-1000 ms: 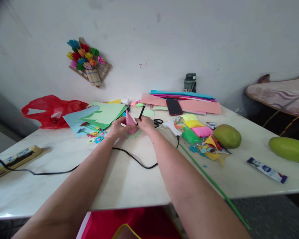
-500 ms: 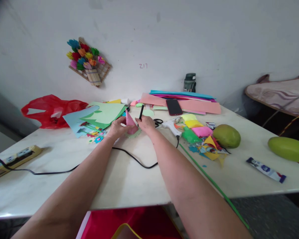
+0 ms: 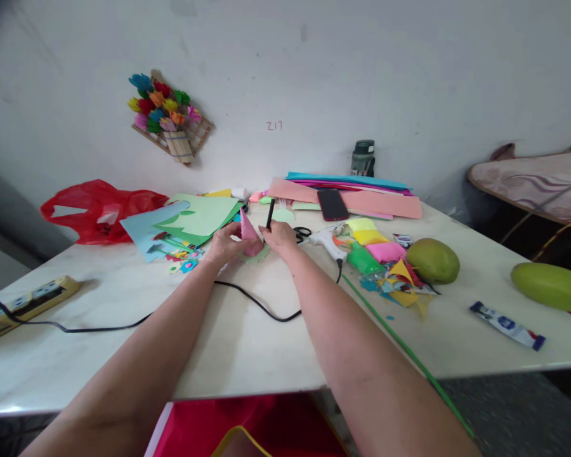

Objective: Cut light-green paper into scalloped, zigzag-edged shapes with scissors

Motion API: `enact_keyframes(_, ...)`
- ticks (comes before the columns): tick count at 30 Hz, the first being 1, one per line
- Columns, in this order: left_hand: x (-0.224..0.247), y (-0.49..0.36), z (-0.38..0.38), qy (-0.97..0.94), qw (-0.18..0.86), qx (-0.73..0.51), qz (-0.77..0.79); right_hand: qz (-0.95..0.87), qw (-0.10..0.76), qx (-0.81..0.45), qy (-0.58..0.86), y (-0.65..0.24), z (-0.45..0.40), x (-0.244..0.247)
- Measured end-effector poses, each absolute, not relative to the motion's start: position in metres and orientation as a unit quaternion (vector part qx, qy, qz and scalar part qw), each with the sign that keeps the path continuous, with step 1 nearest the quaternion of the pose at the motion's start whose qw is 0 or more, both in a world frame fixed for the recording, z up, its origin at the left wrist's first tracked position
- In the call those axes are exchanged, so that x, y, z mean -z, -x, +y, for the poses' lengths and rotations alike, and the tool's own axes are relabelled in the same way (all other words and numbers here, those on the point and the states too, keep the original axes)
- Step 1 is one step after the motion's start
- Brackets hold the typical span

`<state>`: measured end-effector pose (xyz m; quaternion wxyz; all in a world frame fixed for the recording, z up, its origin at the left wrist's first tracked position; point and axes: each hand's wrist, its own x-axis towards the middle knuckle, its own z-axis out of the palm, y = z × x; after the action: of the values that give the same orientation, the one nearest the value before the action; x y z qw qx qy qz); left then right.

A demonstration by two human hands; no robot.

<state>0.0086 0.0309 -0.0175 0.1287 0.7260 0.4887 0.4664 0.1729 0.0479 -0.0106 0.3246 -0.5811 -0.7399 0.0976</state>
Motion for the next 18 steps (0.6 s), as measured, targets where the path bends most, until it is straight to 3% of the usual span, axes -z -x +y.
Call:
enact_keyframes(11,0.0191,-0.0083,0.0321,-0.731,0.114,-0.466,0.484,-0.719,0.341,-0.191,0.575,-0.1736,0.0432,0.0091)
enact_keyframes(18,0.0198,-0.0078,0.0327,-0.733,0.106,-0.456,0.494,-0.655,0.441,-0.357,0.498,-0.1778,0.0445,0.0138)
